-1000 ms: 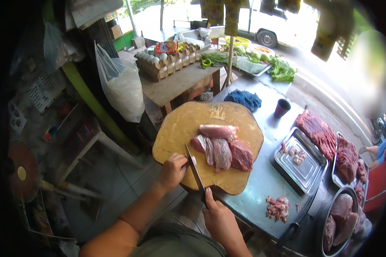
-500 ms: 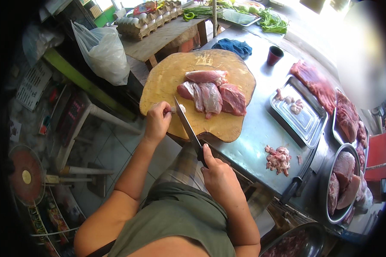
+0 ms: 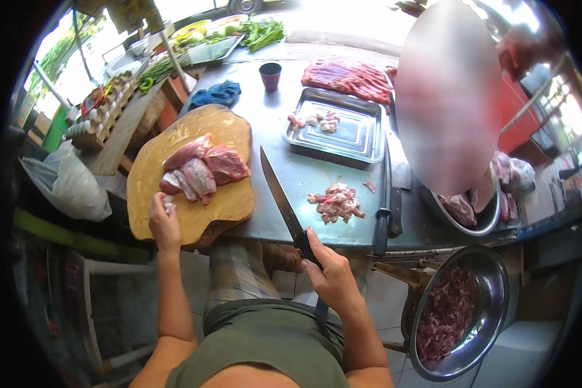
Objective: The person uses a cleaver to trim and slice raw meat on a wooden cutting board. They repeatedly cut off small pieces of fat and meat, placing the trimmed pieces onto a metal tray beside the board.
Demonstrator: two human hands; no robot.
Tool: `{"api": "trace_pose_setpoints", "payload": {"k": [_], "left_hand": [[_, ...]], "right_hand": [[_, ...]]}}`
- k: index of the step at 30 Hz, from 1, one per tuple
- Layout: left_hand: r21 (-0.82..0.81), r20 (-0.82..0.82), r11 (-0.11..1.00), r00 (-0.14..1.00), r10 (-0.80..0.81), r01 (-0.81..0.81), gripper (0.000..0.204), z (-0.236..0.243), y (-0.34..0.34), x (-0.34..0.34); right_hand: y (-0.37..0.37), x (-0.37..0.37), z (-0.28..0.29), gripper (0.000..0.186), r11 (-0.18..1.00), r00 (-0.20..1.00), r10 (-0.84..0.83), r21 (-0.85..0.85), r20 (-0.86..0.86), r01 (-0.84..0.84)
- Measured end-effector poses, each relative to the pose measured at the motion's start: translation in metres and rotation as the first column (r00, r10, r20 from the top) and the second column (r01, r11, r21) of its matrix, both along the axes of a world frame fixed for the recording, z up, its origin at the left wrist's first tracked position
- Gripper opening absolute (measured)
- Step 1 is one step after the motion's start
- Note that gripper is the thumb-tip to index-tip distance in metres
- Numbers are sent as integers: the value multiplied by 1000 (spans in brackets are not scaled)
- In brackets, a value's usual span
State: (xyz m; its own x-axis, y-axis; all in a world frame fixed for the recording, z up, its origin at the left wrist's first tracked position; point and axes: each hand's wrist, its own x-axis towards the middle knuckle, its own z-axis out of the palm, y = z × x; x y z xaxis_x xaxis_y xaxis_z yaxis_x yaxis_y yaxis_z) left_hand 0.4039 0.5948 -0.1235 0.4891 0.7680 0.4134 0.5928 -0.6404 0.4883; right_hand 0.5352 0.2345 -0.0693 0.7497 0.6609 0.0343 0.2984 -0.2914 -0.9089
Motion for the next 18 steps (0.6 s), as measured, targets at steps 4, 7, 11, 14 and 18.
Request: {"api": "trace_pose_setpoints", "payload": {"k": [4,7,11,14,18], "left_hand": [[127,-105,992,994,22,-9,34,-2,12,-2],[102,-247,995,968,38,-13,26,-3,19,-2],[81,-218,997,975,34,-16,14,-6,29,-6],[-83,-50,997,999,-11,7,11,-5,32,-14],[-371,295,910,953,-72,184,10,11,21,-1]], "right_hand": [[-37,-6,-17,65,991,984,-130,-55,-123,125],[-54,-6,-25,66,981,973,-193,-22,-130,192],[-63,-2,-29,66,966,952,-258,-30,-164,257],[-67,4,-29,65,954,955,-286,75,-83,292],[-81,8,-31,64,946,936,-311,45,-165,322]]}}
